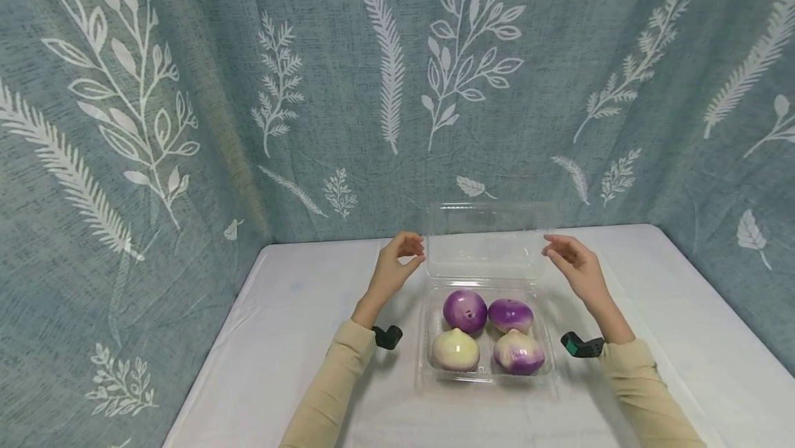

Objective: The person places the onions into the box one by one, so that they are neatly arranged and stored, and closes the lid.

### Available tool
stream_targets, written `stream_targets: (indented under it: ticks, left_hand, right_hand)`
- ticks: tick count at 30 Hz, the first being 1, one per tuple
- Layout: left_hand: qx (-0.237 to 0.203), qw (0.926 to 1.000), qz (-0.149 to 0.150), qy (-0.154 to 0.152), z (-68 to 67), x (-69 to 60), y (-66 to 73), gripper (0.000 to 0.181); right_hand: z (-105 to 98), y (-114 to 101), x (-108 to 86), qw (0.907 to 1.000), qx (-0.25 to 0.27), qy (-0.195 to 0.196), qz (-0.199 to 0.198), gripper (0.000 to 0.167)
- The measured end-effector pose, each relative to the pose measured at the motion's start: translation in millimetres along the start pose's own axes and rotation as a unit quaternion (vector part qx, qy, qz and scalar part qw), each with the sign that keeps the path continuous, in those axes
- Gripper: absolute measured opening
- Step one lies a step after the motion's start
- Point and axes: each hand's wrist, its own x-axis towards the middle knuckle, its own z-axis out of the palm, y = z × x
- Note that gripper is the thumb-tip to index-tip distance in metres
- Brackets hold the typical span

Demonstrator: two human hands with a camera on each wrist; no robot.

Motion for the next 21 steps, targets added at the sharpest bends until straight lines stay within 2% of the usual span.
stream_targets:
  ticks: [7,12,21]
  left_hand:
    - [0.009,0.9999,0.002,0.009,-1.0,3.3,2.5,0.026]
    - [-0.002,0.9998,0.009,0.020,-1.6,4.5,2.9,0.027]
    - [0.021,0.9993,-0.015,0.027,-3.2,5.4,3.4,0.025]
  right_hand:
    - [0,-3,7.1,1.0000,-0.004,-0.001,-0.004,0.025]
    - [1,-1,12.4,0.9999,-0.007,-0.002,-0.012,0.025]
    - [6,29,19.0,0.9993,-0.026,0.009,-0.026,0.028]
